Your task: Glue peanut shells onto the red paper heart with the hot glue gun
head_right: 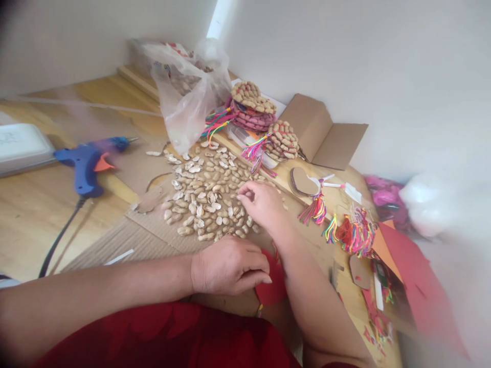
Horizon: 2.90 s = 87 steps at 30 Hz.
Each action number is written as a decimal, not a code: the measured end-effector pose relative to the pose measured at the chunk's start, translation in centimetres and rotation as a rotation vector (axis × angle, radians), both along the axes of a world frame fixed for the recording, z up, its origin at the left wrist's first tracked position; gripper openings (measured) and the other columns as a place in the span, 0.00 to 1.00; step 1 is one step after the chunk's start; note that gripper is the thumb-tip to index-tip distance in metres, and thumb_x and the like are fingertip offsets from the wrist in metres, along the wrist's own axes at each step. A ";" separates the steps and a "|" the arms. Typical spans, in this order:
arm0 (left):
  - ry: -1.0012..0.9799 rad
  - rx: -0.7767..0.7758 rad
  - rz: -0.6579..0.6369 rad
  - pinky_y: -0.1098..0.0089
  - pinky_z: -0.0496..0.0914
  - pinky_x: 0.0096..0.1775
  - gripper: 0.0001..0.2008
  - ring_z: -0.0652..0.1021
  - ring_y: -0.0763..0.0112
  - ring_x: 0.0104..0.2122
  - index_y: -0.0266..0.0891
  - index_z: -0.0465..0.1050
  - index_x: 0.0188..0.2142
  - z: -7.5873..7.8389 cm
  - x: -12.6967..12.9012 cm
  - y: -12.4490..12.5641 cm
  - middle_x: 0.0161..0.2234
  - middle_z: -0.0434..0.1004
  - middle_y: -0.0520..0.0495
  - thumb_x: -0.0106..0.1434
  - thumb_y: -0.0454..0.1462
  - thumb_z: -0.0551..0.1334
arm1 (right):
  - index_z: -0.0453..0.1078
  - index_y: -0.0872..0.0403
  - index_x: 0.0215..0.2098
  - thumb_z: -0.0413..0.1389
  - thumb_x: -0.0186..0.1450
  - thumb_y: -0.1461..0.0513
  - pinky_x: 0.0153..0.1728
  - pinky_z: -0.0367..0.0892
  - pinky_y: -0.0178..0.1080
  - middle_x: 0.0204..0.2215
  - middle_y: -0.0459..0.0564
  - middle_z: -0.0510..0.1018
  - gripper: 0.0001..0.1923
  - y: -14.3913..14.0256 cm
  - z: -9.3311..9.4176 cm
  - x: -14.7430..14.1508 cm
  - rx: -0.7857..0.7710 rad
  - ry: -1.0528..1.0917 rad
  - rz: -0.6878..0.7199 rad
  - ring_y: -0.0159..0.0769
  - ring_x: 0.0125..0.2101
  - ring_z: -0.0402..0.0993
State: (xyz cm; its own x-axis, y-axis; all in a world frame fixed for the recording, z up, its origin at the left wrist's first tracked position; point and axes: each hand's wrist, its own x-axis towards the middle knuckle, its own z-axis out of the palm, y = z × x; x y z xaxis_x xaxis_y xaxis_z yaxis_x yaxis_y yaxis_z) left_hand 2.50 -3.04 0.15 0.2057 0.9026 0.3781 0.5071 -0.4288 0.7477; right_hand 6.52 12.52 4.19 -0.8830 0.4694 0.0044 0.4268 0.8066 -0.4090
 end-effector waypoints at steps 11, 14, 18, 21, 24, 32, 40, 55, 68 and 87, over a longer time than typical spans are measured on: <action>-0.002 0.018 0.002 0.71 0.67 0.35 0.13 0.78 0.69 0.33 0.38 0.78 0.36 0.0 0.0 0.0 0.33 0.80 0.50 0.71 0.42 0.59 | 0.77 0.51 0.38 0.65 0.61 0.65 0.41 0.65 0.39 0.32 0.45 0.79 0.07 -1.0 1.2 1.4 -0.004 -0.011 0.239 0.36 0.36 0.73; -0.007 0.037 0.004 0.70 0.67 0.36 0.12 0.78 0.69 0.33 0.37 0.78 0.35 0.0 0.1 0.0 0.32 0.80 0.50 0.71 0.41 0.60 | 0.77 0.51 0.41 0.68 0.60 0.63 0.43 0.66 0.41 0.34 0.46 0.78 0.11 -1.3 1.0 1.8 0.014 -0.044 0.268 0.38 0.38 0.72; -0.029 0.056 0.001 0.71 0.67 0.35 0.11 0.77 0.69 0.32 0.38 0.78 0.35 0.0 0.1 0.0 0.32 0.80 0.50 0.70 0.40 0.61 | 0.78 0.52 0.37 0.64 0.65 0.64 0.43 0.65 0.41 0.32 0.47 0.79 0.03 -1.7 0.5 1.6 0.038 -0.030 0.265 0.38 0.37 0.72; -0.017 0.041 0.003 0.71 0.67 0.35 0.11 0.78 0.69 0.32 0.38 0.78 0.35 0.0 0.1 0.0 0.32 0.80 0.51 0.70 0.41 0.60 | 0.78 0.52 0.36 0.61 0.67 0.65 0.42 0.65 0.40 0.31 0.46 0.79 0.03 -1.5 0.5 1.4 0.021 0.015 0.258 0.36 0.35 0.72; 0.003 0.025 0.005 0.71 0.67 0.35 0.13 0.78 0.68 0.32 0.38 0.78 0.35 -0.1 0.1 0.0 0.32 0.79 0.50 0.71 0.42 0.59 | 0.78 0.52 0.37 0.61 0.66 0.66 0.42 0.65 0.40 0.32 0.46 0.78 0.04 -1.2 0.5 1.6 0.023 0.022 0.243 0.36 0.36 0.72; -0.044 0.090 -0.004 0.71 0.67 0.36 0.10 0.77 0.70 0.33 0.37 0.78 0.35 -0.1 0.1 0.0 0.32 0.79 0.51 0.70 0.39 0.61 | 0.77 0.52 0.40 0.63 0.64 0.65 0.44 0.64 0.40 0.34 0.46 0.78 0.06 -2.0 -0.1 1.5 0.021 -0.001 0.264 0.36 0.38 0.71; -0.016 0.055 -0.003 0.71 0.67 0.35 0.11 0.77 0.69 0.33 0.38 0.78 0.35 0.0 0.1 0.0 0.32 0.79 0.50 0.70 0.41 0.60 | 0.72 0.53 0.39 0.55 0.69 0.63 0.37 0.65 0.37 0.33 0.45 0.78 0.04 -1.9 0.3 1.5 -0.124 0.099 0.108 0.33 0.34 0.72; -0.018 0.072 0.001 0.71 0.67 0.34 0.12 0.77 0.70 0.32 0.38 0.77 0.34 -0.1 0.1 0.0 0.32 0.79 0.51 0.71 0.41 0.60 | 0.71 0.53 0.36 0.57 0.64 0.64 0.31 0.64 0.35 0.28 0.43 0.74 0.02 -1.9 0.2 1.0 -0.382 0.010 0.040 0.31 0.28 0.68; -0.002 0.023 -0.011 0.71 0.69 0.36 0.13 0.78 0.69 0.34 0.38 0.78 0.36 -0.1 0.0 0.0 0.34 0.80 0.50 0.71 0.43 0.59 | 0.76 0.55 0.36 0.58 0.64 0.70 0.46 0.62 0.41 0.36 0.50 0.80 0.07 -1.7 1.7 -1.3 0.096 -0.194 0.290 0.40 0.40 0.72; 0.000 0.041 0.000 0.71 0.68 0.35 0.13 0.78 0.68 0.33 0.39 0.78 0.36 -0.3 0.0 0.1 0.33 0.81 0.50 0.71 0.43 0.60 | 0.76 0.54 0.33 0.61 0.64 0.66 0.41 0.63 0.40 0.31 0.48 0.79 0.03 -1.7 1.5 -1.3 0.112 -0.090 0.244 0.38 0.36 0.72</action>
State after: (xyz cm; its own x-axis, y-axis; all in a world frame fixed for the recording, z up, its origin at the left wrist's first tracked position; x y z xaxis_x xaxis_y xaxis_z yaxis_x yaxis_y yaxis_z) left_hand 2.50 -2.97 -0.12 0.2059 0.8863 0.4147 0.5074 -0.4591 0.7293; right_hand 5.24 10.84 5.73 -0.9691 0.2434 -0.0390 0.2444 0.9282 -0.2806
